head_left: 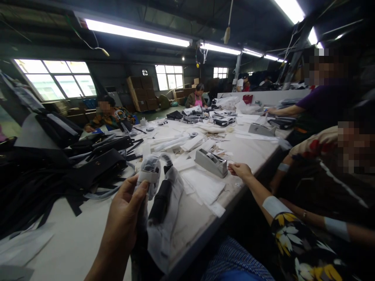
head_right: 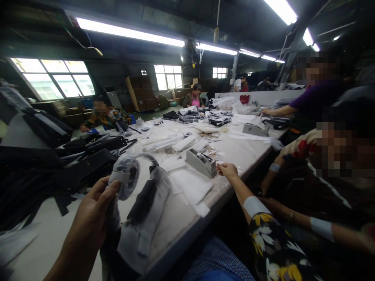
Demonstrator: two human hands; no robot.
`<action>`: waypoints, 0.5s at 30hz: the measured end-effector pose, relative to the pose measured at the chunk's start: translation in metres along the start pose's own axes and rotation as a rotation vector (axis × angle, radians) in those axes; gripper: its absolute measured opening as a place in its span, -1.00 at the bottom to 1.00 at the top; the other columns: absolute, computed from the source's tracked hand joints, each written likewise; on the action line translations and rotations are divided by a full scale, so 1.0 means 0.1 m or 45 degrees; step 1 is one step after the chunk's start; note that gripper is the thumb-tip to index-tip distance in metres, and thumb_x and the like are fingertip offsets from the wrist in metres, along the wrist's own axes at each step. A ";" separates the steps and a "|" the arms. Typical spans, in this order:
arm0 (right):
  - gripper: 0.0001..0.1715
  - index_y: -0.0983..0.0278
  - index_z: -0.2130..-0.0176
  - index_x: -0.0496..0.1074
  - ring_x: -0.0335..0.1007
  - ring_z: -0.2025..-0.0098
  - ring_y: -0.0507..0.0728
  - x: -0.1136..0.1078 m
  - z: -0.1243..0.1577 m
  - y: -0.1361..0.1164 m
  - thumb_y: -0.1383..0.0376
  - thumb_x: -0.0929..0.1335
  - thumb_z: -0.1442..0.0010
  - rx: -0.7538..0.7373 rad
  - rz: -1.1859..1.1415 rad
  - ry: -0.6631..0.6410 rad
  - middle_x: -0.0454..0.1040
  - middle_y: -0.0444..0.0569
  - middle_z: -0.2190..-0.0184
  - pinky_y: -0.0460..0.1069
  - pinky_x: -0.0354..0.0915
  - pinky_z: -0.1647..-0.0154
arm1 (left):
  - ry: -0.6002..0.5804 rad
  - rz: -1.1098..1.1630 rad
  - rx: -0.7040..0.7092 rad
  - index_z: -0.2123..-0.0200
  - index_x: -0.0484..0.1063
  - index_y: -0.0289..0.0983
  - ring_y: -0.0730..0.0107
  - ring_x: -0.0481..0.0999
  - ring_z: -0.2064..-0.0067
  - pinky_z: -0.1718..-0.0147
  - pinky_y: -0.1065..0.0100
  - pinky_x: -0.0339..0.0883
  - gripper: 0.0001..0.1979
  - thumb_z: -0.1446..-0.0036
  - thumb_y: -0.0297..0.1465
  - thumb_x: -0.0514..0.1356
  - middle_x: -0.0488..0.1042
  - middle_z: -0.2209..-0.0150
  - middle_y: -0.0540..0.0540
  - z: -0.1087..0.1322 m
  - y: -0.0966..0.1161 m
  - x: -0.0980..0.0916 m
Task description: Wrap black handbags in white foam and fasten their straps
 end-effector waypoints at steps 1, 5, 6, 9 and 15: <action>-0.75 0.37 0.12 0.44 0.46 0.32 0.02 0.02 -0.02 0.05 0.21 0.35 -0.35 -0.004 -0.015 0.008 0.49 -0.05 0.25 -0.04 0.45 0.32 | 0.007 -0.002 -0.002 0.13 0.45 -0.19 0.33 0.56 0.23 0.30 0.46 0.40 -0.57 0.04 -0.14 0.41 0.57 0.27 0.01 0.00 0.00 0.01; -0.75 0.37 0.15 0.45 0.45 0.35 0.01 0.10 -0.12 0.13 0.20 0.35 -0.34 -0.028 -0.065 0.027 0.50 -0.07 0.28 -0.04 0.45 0.34 | 0.044 -0.024 0.020 0.14 0.45 -0.20 0.28 0.57 0.21 0.27 0.41 0.44 -0.55 0.06 -0.13 0.42 0.57 0.28 0.01 0.02 0.02 0.02; -0.75 0.37 0.16 0.45 0.45 0.36 0.01 0.11 -0.12 0.13 0.20 0.35 -0.34 -0.036 -0.079 0.030 0.50 -0.08 0.30 -0.05 0.44 0.35 | 0.052 -0.031 0.025 0.13 0.46 -0.19 0.27 0.57 0.21 0.25 0.39 0.44 -0.54 0.06 -0.13 0.41 0.57 0.29 0.01 0.02 0.02 0.02; -0.74 0.37 0.24 0.45 0.43 0.44 -0.02 0.07 -0.08 0.18 0.19 0.35 -0.34 -0.062 -0.136 0.049 0.49 -0.12 0.39 -0.08 0.42 0.40 | 0.067 -0.050 0.022 0.11 0.46 -0.18 0.28 0.57 0.24 0.27 0.39 0.45 -0.52 0.07 -0.12 0.42 0.57 0.30 0.01 0.04 0.01 0.02; -0.53 0.33 0.39 0.52 0.42 0.53 0.05 0.11 0.30 0.09 -0.05 0.49 -0.07 -0.284 -0.351 -0.040 0.56 0.02 0.48 -0.05 0.43 0.45 | 0.111 -0.151 0.012 0.09 0.45 -0.20 0.32 0.55 0.29 0.34 0.42 0.39 -0.50 0.07 -0.11 0.42 0.58 0.26 -0.02 0.05 -0.02 0.00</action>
Point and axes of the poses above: each hand's wrist, its own z-axis away from the middle knuckle, its own x-axis out of the palm, y = z × x, the point moved 6 cm from there along -z, towards the middle knuckle
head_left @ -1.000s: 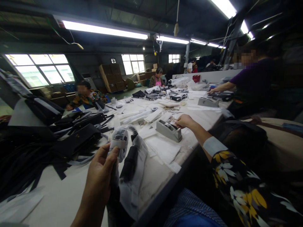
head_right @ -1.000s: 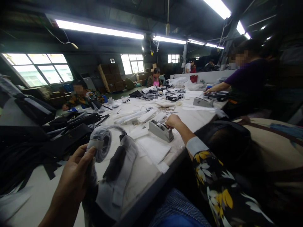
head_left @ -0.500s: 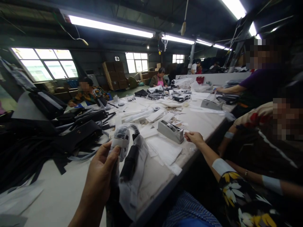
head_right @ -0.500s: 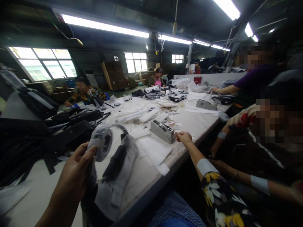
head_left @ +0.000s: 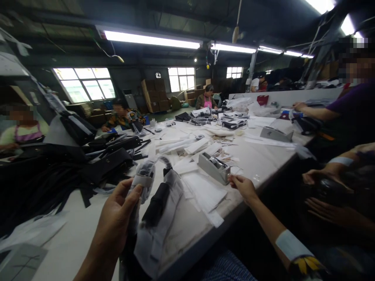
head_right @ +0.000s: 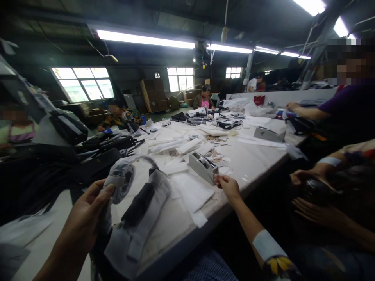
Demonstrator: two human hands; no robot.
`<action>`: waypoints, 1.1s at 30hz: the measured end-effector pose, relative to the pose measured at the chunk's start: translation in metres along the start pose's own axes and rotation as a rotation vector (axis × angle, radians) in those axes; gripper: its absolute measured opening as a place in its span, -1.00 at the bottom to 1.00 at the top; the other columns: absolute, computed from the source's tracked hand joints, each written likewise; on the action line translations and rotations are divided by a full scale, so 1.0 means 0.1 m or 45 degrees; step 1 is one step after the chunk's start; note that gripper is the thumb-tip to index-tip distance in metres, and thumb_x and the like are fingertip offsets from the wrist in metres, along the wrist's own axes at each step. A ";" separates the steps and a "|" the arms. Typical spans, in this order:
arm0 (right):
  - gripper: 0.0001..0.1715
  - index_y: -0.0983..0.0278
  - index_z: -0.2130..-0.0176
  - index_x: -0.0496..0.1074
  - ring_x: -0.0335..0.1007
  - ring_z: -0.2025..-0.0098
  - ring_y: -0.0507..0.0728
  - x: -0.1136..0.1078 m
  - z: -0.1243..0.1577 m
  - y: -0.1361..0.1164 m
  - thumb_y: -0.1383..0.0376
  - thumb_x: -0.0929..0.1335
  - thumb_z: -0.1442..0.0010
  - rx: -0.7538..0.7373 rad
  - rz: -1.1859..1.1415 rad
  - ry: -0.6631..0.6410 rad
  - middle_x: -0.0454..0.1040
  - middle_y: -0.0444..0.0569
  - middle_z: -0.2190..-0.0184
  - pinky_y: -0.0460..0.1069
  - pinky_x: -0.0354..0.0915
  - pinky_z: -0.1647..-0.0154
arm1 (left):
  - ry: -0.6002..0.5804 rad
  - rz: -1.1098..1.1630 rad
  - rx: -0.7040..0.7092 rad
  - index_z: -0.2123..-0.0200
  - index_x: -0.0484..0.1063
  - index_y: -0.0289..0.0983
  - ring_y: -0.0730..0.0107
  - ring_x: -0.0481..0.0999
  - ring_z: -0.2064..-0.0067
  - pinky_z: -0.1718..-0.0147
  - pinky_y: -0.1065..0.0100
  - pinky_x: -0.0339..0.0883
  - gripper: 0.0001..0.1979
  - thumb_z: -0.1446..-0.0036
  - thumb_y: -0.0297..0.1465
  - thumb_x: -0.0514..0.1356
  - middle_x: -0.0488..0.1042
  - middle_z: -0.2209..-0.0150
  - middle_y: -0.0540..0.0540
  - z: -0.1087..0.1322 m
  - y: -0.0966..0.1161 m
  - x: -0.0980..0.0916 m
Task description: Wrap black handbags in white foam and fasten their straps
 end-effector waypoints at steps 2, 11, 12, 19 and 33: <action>-0.45 0.33 0.30 0.57 0.44 0.48 0.07 0.25 0.19 -0.22 -0.10 0.51 0.01 -0.089 -0.085 -0.176 0.58 0.02 0.40 -0.02 0.45 0.38 | 0.043 -0.061 0.039 0.09 0.44 -0.22 0.30 0.55 0.27 0.34 0.41 0.36 -0.51 0.04 -0.11 0.40 0.58 0.21 -0.05 0.03 0.02 0.02; -0.67 0.23 0.33 0.61 0.43 0.51 0.08 1.64 1.46 -1.61 0.02 0.48 -0.11 -0.352 -0.495 -1.201 0.56 -0.03 0.50 -0.02 0.40 0.41 | 0.263 -0.564 0.381 0.15 0.42 -0.25 0.22 0.50 0.09 0.04 0.27 0.30 -0.74 -0.16 -0.24 0.27 0.53 0.18 -0.11 0.24 0.22 0.27; -0.67 0.24 0.35 0.61 0.43 0.51 0.09 1.73 1.52 -1.67 0.02 0.48 -0.10 -0.356 -0.501 -1.227 0.56 -0.03 0.51 -0.03 0.39 0.43 | 0.284 -0.612 0.401 0.15 0.42 -0.25 0.22 0.50 0.10 0.04 0.27 0.30 -0.75 -0.17 -0.25 0.26 0.52 0.18 -0.10 0.27 0.23 0.28; -0.57 0.28 0.53 0.53 0.33 0.58 0.02 2.05 1.56 -1.71 0.00 0.45 -0.14 -0.359 -0.311 -1.255 0.45 -0.09 0.64 -0.11 0.23 0.55 | 0.300 -0.645 0.438 0.17 0.43 -0.24 0.28 0.49 0.13 0.10 0.32 0.32 -0.80 -0.15 -0.31 0.28 0.51 0.23 -0.04 0.35 0.24 0.24; -0.53 0.31 0.58 0.47 0.26 0.67 0.00 2.07 1.53 -1.55 -0.02 0.53 0.05 -0.166 -0.280 -1.272 0.46 -0.07 0.67 -0.11 0.16 0.65 | -0.008 -0.349 0.258 0.20 0.44 -0.29 0.26 0.51 0.14 0.14 0.34 0.33 -0.73 -0.13 -0.24 0.32 0.54 0.23 -0.11 0.38 0.25 0.25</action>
Point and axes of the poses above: each hand's wrist, its own z-axis away from the middle knuckle, its own x-axis out of the palm, y = z × x, the point moved 6 cm from there along -z, towards the middle knuckle
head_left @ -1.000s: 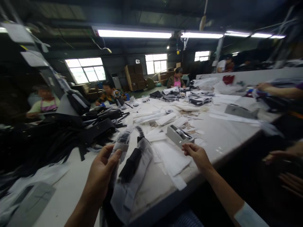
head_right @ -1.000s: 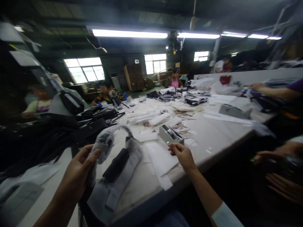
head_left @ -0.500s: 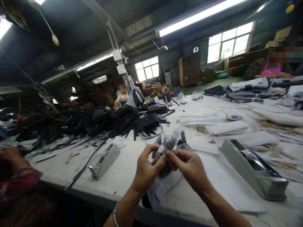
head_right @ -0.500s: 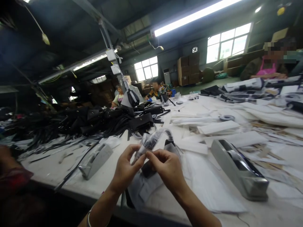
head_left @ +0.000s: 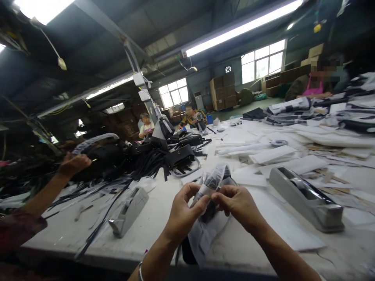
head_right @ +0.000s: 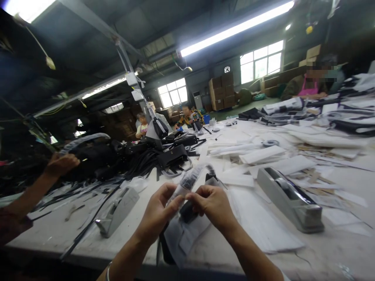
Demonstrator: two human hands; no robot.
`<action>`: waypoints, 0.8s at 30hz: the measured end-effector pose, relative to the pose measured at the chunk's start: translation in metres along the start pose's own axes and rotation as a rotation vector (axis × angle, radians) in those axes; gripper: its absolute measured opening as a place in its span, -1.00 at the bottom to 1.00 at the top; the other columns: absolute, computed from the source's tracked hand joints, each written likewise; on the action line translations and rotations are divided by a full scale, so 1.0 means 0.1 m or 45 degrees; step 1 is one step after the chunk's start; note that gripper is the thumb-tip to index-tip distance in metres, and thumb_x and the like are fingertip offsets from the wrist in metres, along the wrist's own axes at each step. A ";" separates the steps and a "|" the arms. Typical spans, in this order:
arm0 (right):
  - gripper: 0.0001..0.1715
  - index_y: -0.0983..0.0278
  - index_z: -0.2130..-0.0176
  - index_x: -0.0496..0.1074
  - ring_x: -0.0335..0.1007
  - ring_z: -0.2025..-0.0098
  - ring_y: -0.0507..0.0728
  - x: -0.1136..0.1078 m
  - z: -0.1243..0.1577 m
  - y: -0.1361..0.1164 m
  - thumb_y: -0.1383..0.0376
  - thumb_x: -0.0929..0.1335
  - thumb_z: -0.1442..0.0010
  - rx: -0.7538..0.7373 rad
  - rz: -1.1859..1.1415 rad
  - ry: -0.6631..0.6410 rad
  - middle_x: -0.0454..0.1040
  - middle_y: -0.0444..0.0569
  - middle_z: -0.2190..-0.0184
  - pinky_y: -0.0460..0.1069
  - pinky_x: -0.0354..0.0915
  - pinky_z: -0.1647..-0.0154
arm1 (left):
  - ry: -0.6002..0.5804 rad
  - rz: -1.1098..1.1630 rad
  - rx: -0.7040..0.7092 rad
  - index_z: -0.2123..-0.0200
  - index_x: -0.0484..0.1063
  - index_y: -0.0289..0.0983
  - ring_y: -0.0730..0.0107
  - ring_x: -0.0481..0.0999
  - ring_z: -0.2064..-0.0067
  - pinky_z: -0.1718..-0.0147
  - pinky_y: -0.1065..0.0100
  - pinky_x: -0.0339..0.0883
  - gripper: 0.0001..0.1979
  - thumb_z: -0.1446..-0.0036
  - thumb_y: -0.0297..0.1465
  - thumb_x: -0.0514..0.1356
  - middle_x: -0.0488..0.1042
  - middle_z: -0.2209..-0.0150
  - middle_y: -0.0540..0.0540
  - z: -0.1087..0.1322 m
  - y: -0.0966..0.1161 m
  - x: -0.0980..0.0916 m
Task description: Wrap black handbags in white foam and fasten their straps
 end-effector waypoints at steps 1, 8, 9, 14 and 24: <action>-0.53 0.31 0.57 0.46 0.27 0.65 0.00 0.03 0.00 0.00 -0.02 0.52 0.02 -0.026 -0.057 -0.058 0.47 -0.07 0.66 -0.11 0.18 0.63 | -0.014 0.071 -0.031 0.20 0.44 -0.30 0.27 0.51 0.16 0.16 0.35 0.33 -0.71 -0.13 -0.22 0.32 0.54 0.23 -0.11 0.01 -0.01 0.01; -0.72 0.28 0.32 0.51 0.45 0.41 0.06 0.11 0.08 -0.13 0.14 0.34 -0.28 -0.337 -0.030 -0.297 0.54 -0.07 0.45 -0.07 0.34 0.32 | -0.127 0.406 -0.215 0.14 0.42 -0.28 0.31 0.53 0.23 0.23 0.36 0.34 -0.65 -0.13 -0.16 0.31 0.54 0.22 -0.12 0.05 -0.06 0.07; -0.76 0.27 0.33 0.50 0.46 0.39 0.07 0.10 0.09 -0.15 0.20 0.32 -0.30 -0.380 0.052 -0.256 0.54 -0.08 0.44 -0.07 0.34 0.30 | -0.107 0.353 -0.202 0.16 0.43 -0.28 0.31 0.52 0.22 0.23 0.37 0.33 -0.65 -0.11 -0.15 0.32 0.55 0.23 -0.11 0.05 -0.04 0.06; -0.77 0.26 0.46 0.41 0.39 0.46 0.03 0.07 0.19 -0.27 0.42 0.26 -0.20 -0.505 0.357 0.104 0.47 -0.13 0.53 -0.11 0.23 0.41 | -0.068 0.137 -0.148 0.19 0.44 -0.26 0.32 0.50 0.18 0.26 0.42 0.30 -0.66 -0.11 -0.14 0.33 0.56 0.24 -0.10 0.06 0.08 0.09; -0.78 0.28 0.41 0.58 0.39 0.49 0.06 0.09 0.11 -0.39 0.41 0.31 -0.08 -0.541 0.523 0.193 0.52 -0.08 0.55 -0.10 0.19 0.46 | -0.045 0.236 -0.238 0.02 0.34 -0.25 0.42 0.49 0.38 0.39 0.45 0.27 -0.47 -0.02 -0.15 0.40 0.54 0.33 -0.05 0.04 0.04 0.13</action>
Point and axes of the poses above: each hand's wrist, its own z-axis away from the middle knuckle, its own x-axis out of the palm, y = z × x, the point moved 6 cm from there along -z, towards the middle knuckle
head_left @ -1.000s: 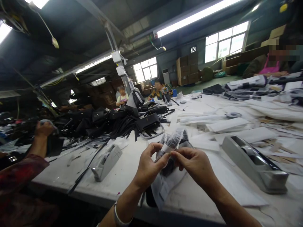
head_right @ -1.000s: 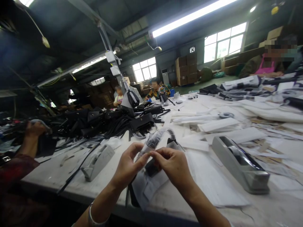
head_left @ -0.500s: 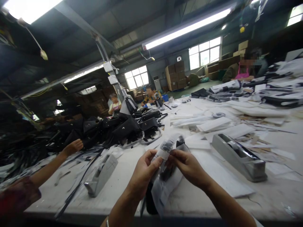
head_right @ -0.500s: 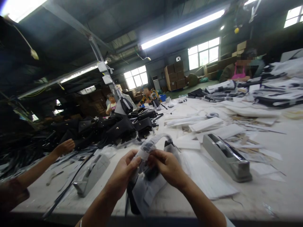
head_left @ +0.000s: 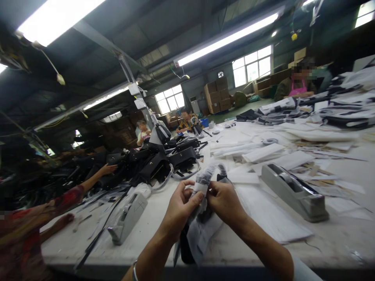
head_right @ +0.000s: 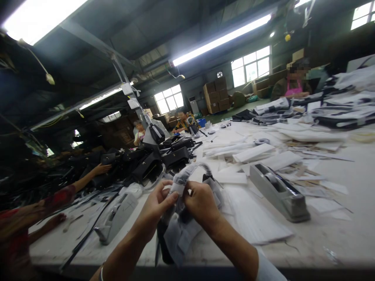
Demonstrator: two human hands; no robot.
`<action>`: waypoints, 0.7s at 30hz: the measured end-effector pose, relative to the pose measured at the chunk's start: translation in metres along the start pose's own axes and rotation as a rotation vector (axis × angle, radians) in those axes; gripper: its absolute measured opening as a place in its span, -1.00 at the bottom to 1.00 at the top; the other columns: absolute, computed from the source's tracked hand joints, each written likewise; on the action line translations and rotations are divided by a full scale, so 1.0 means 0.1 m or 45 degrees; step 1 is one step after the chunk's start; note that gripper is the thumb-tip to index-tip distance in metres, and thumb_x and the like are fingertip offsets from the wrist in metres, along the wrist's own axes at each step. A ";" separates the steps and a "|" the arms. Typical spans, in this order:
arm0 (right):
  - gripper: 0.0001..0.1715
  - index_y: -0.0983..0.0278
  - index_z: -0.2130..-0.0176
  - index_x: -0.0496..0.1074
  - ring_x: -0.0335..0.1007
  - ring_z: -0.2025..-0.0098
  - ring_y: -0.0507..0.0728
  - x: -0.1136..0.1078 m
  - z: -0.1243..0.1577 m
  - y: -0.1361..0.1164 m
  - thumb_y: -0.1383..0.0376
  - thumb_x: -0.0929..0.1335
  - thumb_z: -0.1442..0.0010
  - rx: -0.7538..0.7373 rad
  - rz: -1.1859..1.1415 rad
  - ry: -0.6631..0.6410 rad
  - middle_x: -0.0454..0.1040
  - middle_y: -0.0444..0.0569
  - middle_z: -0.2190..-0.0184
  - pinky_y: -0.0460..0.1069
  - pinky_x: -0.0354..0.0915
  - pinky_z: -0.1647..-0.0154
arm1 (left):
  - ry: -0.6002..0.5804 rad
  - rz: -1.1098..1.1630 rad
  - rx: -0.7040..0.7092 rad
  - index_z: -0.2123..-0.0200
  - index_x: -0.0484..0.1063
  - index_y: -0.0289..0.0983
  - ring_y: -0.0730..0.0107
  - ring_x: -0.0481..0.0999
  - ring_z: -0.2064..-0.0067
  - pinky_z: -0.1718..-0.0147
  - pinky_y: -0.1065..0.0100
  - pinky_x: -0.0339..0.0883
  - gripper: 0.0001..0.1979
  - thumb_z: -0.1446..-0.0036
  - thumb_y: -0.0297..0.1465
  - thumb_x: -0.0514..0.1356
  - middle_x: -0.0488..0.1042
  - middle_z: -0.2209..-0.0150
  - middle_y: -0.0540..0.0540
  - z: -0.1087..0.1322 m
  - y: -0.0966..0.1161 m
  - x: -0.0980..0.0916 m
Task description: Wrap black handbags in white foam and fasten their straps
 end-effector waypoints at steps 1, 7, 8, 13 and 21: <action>-0.78 0.29 0.42 0.58 0.39 0.48 0.06 -0.01 -0.01 0.01 0.40 0.32 -0.08 0.020 -0.017 -0.011 0.51 -0.07 0.54 -0.10 0.19 0.46 | 0.006 0.016 -0.001 -0.04 0.31 -0.24 0.42 0.49 0.39 0.41 0.46 0.27 -0.42 -0.02 -0.16 0.40 0.54 0.33 -0.05 0.00 0.01 0.00; -0.73 0.30 0.17 0.59 0.07 0.59 -0.10 0.16 0.17 0.08 0.29 0.40 -0.12 0.541 -1.193 -0.475 0.48 -0.10 0.45 -0.18 0.16 0.55 | -0.019 0.056 0.035 -0.39 -0.10 -0.16 0.26 0.59 0.23 0.17 0.29 0.38 -0.01 -0.04 -0.20 0.40 0.58 0.24 -0.10 0.03 0.00 0.01; -0.72 0.30 0.15 0.59 0.03 0.59 -0.12 0.18 0.21 0.05 0.26 0.41 -0.13 0.606 -1.383 -0.492 0.48 -0.08 0.39 -0.19 0.17 0.55 | -0.023 0.058 0.040 -0.40 -0.15 -0.15 0.25 0.59 0.19 0.13 0.27 0.38 0.02 -0.04 -0.21 0.40 0.59 0.23 -0.09 0.02 -0.01 0.01; -0.62 0.35 0.23 0.57 -0.09 0.64 -0.16 0.27 0.16 0.07 0.09 0.50 -0.11 0.705 -1.429 -0.298 0.44 -0.09 0.45 -0.23 0.06 0.67 | 0.008 -0.045 0.076 -0.41 -0.15 -0.16 0.29 0.60 0.19 0.08 0.27 0.36 -0.02 -0.09 -0.16 0.36 0.58 0.28 -0.04 -0.03 -0.05 0.00; -0.52 0.40 0.39 0.50 -0.11 0.71 -0.15 0.32 -0.09 0.16 0.02 0.54 0.04 0.646 -1.168 -0.137 0.19 -0.28 0.72 -0.18 -0.11 0.72 | 0.395 -0.427 0.385 -0.29 0.21 -0.15 0.21 0.45 -0.13 -0.12 0.23 0.26 -0.43 -0.30 -0.08 0.11 0.48 -0.07 -0.16 0.25 -0.23 -0.59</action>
Point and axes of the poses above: each hand's wrist, its own z-axis away from the middle knuckle, its own x-axis out of the palm, y = z × x, the point moved 6 cm from there along -z, towards the middle knuckle
